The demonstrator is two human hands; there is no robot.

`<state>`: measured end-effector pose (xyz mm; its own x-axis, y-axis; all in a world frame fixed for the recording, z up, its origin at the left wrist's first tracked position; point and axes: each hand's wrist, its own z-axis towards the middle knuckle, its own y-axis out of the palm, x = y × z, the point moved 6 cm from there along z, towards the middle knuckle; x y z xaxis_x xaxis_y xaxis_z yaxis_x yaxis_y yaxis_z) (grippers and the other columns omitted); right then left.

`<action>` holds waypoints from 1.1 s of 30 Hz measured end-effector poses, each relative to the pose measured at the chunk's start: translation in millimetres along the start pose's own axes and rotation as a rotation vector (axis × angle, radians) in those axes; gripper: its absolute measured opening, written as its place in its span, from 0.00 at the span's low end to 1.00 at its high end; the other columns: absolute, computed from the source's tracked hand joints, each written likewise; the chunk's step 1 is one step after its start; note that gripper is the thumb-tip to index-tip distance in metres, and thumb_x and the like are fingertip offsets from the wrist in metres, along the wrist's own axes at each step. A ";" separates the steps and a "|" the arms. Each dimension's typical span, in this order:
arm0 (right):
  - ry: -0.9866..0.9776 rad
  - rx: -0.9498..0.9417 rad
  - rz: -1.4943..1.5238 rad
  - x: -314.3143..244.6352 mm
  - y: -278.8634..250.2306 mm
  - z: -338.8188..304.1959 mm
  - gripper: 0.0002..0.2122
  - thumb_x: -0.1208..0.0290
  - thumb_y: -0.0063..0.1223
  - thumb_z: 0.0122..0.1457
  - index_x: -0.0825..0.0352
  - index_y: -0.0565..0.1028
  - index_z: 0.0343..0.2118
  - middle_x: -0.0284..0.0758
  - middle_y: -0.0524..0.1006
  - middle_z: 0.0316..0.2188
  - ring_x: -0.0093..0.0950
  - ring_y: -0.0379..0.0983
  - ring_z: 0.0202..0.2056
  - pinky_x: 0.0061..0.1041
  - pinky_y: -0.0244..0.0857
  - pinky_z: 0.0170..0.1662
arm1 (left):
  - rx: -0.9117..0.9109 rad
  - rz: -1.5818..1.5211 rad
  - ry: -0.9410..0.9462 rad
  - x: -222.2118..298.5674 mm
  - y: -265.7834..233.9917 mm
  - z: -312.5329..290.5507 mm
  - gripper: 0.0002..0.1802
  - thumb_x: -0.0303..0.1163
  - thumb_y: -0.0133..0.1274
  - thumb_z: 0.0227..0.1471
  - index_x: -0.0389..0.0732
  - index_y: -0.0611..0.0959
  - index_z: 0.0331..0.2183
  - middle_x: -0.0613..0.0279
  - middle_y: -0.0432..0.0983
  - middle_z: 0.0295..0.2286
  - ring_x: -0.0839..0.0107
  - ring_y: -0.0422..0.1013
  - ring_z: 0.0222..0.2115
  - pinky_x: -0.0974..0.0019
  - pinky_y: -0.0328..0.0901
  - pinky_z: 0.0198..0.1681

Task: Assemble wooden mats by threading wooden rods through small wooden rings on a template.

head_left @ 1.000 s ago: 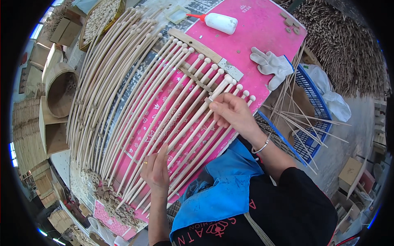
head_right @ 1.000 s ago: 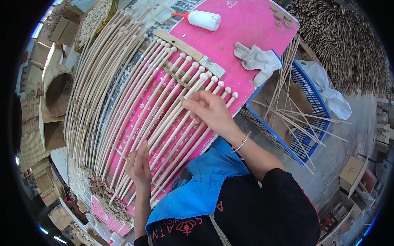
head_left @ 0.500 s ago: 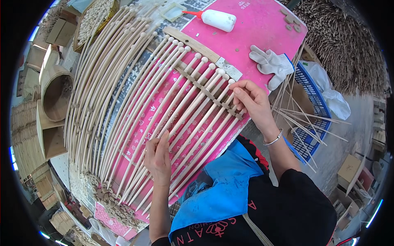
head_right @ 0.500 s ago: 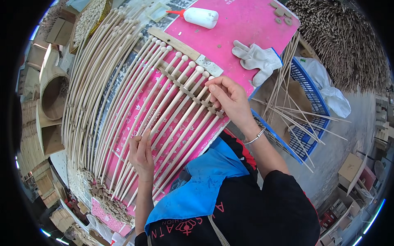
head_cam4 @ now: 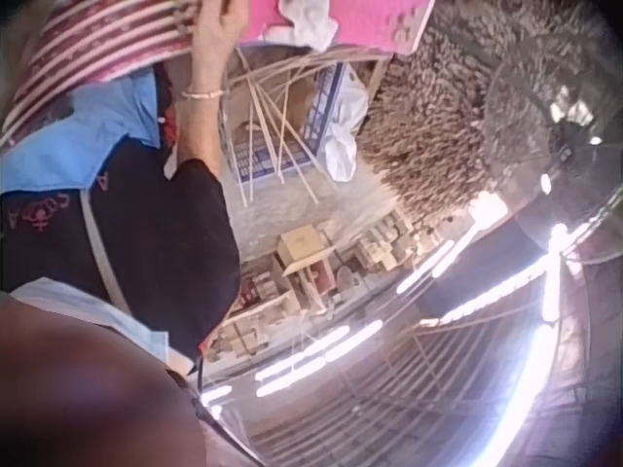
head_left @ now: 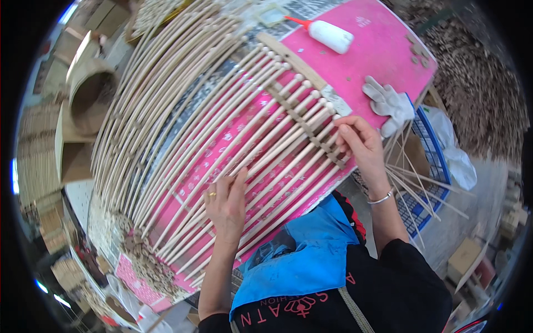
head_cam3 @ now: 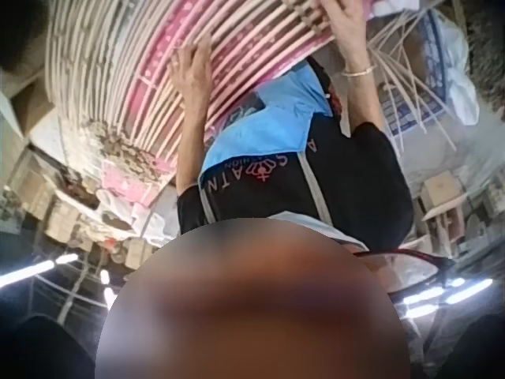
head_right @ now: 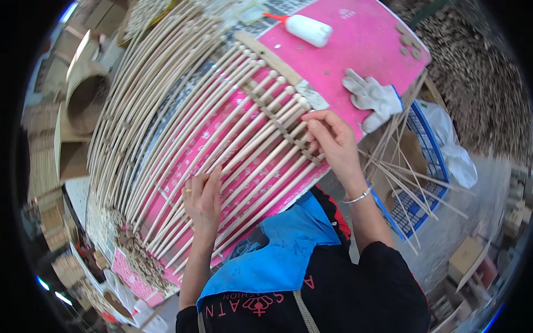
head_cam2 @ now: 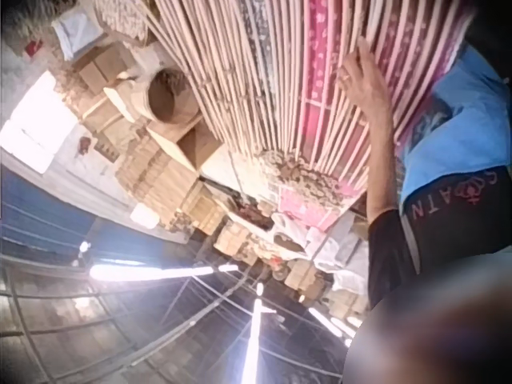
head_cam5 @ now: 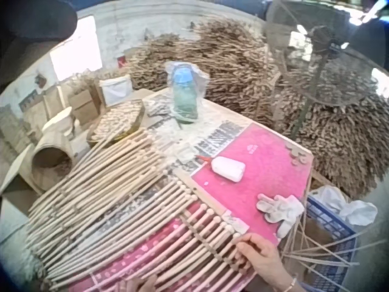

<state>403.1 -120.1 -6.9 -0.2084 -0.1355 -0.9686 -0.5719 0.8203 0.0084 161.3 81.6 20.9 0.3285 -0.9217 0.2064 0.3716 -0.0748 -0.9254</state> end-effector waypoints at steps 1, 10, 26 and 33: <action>-0.011 0.004 0.013 -2.8 2.7 0.1 0.09 0.67 0.52 0.73 0.65 0.80 0.48 0.22 0.76 0.27 0.10 0.70 0.26 0.12 0.60 0.28 | 0.008 -0.020 -0.004 -0.5 -0.7 -0.8 0.25 0.27 0.67 0.48 0.46 0.88 0.51 0.66 0.76 0.33 0.66 0.71 0.34 0.60 0.62 0.38; -0.452 -0.288 -0.456 -50.5 110.3 44.4 0.08 0.72 0.56 0.68 0.69 0.83 0.43 0.34 0.83 0.31 0.26 0.79 0.31 0.27 0.70 0.35 | 0.102 -0.109 -0.175 -15.2 -34.9 -35.4 0.21 0.27 0.65 0.53 0.42 0.87 0.51 0.60 0.80 0.42 0.63 0.73 0.41 0.59 0.62 0.47; -1.155 -0.694 -1.107 -28.0 250.5 70.8 0.10 0.73 0.65 0.55 0.63 0.79 0.40 0.36 0.77 0.38 0.39 0.75 0.44 0.38 0.67 0.47 | 0.857 -0.069 -1.338 -159.3 -144.9 -383.2 0.16 0.24 0.57 0.63 0.35 0.83 0.52 0.59 0.83 0.39 0.71 0.77 0.39 0.67 0.70 0.45; -0.981 -0.763 -0.959 -33.1 248.5 74.5 0.06 0.79 0.58 0.62 0.69 0.78 0.42 0.40 0.77 0.38 0.38 0.76 0.40 0.35 0.69 0.45 | 0.453 0.257 -1.099 -182.9 -144.6 -339.0 0.22 0.30 0.66 0.52 0.45 0.84 0.51 0.62 0.82 0.46 0.58 0.75 0.49 0.56 0.65 0.54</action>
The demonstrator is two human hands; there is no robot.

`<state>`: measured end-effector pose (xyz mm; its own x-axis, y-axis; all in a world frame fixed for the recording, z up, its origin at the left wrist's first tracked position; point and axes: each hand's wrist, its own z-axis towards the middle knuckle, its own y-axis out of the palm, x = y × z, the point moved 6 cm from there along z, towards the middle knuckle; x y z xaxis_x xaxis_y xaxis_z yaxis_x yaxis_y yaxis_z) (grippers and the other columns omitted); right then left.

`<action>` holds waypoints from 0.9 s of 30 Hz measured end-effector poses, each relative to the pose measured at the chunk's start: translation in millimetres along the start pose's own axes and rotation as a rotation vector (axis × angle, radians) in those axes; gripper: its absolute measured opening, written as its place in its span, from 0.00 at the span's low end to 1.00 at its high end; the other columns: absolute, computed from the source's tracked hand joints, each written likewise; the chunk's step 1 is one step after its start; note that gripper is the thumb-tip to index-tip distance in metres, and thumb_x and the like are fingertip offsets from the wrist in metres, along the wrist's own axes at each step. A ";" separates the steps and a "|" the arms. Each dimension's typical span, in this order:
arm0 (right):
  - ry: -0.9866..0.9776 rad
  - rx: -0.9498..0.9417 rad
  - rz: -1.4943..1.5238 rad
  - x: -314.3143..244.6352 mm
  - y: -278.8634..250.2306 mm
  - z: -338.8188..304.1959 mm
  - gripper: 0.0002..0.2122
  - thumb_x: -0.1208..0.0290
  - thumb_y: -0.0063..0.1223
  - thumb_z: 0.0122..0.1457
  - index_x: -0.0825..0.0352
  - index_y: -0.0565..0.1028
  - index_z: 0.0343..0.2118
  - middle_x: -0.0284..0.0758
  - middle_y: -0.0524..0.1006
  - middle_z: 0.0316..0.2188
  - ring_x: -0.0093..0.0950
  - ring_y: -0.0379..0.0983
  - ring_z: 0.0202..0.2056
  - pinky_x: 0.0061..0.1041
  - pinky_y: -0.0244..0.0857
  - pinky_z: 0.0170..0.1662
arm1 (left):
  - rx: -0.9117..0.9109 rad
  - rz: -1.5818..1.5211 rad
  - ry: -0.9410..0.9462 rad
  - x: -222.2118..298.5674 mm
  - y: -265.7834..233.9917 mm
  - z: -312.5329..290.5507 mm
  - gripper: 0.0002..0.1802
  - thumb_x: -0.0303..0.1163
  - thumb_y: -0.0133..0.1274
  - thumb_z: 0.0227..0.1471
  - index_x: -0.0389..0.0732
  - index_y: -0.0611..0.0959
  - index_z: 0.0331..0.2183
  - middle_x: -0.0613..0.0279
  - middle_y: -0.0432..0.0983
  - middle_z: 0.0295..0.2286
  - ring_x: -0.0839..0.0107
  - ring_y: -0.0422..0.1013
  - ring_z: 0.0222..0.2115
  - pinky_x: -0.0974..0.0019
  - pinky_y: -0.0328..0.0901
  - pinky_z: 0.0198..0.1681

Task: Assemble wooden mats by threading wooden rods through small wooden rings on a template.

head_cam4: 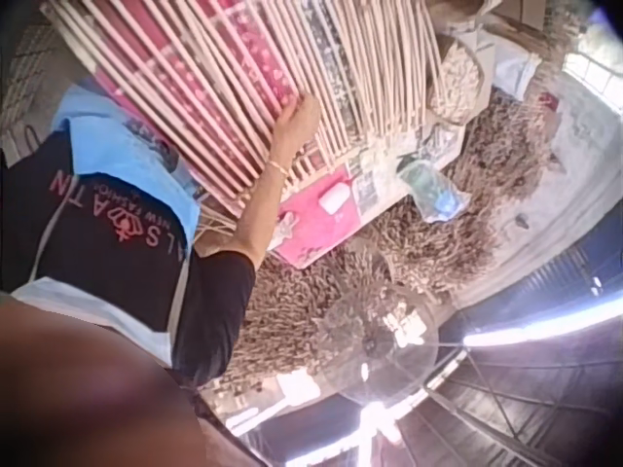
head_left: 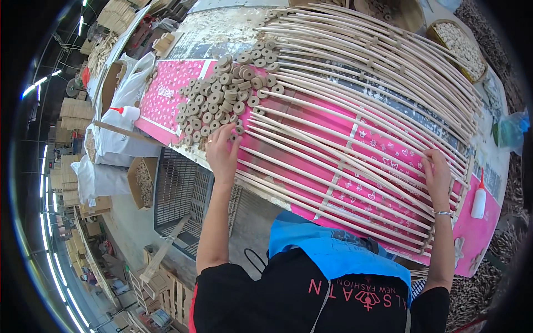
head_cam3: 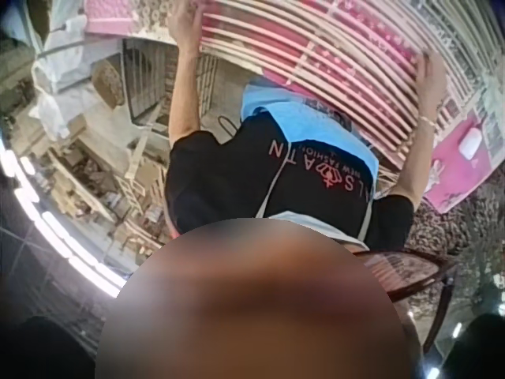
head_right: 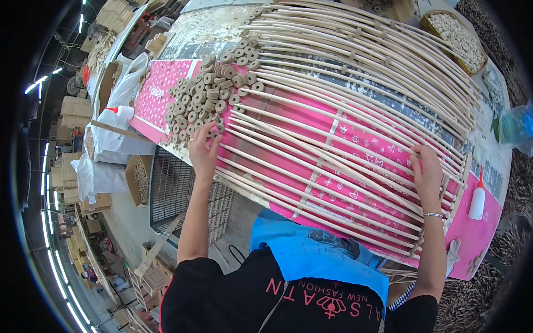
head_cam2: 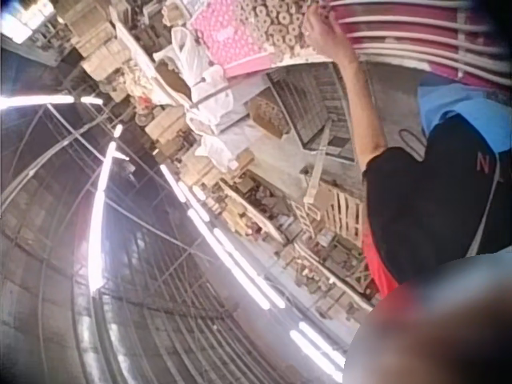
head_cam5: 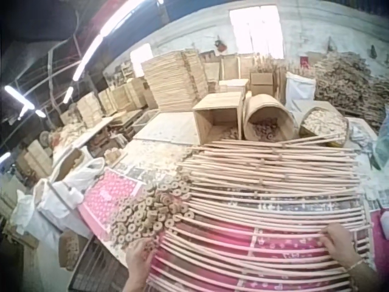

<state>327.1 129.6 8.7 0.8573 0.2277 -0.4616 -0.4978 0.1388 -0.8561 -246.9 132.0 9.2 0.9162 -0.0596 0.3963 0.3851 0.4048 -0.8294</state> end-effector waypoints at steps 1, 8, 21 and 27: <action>0.068 0.030 0.108 3.7 -1.9 0.6 0.07 0.79 0.57 0.63 0.70 0.78 0.43 0.40 0.78 0.38 0.37 0.78 0.40 0.33 0.70 0.45 | 0.007 0.105 -0.003 0.7 4.8 2.5 0.23 0.33 0.68 0.50 0.49 0.84 0.50 0.67 0.82 0.45 0.60 0.75 0.48 0.56 0.64 0.51; -0.018 0.039 0.106 -22.9 -21.4 2.1 0.07 0.81 0.56 0.65 0.71 0.77 0.45 0.41 0.78 0.37 0.35 0.77 0.38 0.30 0.71 0.44 | -0.030 0.181 0.030 -4.0 14.0 9.8 0.19 0.31 0.66 0.52 0.47 0.85 0.47 0.64 0.82 0.40 0.61 0.76 0.43 0.57 0.65 0.46; -0.043 -0.040 0.177 -51.1 -16.6 -10.9 0.07 0.81 0.57 0.65 0.71 0.78 0.45 0.39 0.77 0.36 0.32 0.76 0.38 0.27 0.69 0.44 | -0.026 -1.577 -0.639 -35.0 31.2 34.5 0.20 0.32 0.49 0.72 0.32 0.79 0.58 0.56 0.82 0.45 0.68 0.79 0.44 0.65 0.76 0.51; -0.051 -0.026 0.163 -38.6 -14.4 -18.8 0.07 0.81 0.57 0.64 0.71 0.78 0.45 0.39 0.76 0.35 0.33 0.75 0.37 0.28 0.68 0.42 | -0.084 -1.592 -0.662 -39.6 41.3 33.8 0.20 0.35 0.47 0.73 0.32 0.78 0.57 0.56 0.80 0.46 0.68 0.77 0.46 0.65 0.74 0.53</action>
<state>303.5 100.7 34.5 0.7574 0.2943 -0.5829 -0.6256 0.0713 -0.7769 -271.0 181.9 -27.4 -0.5300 0.0425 0.8470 0.8202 0.2793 0.4992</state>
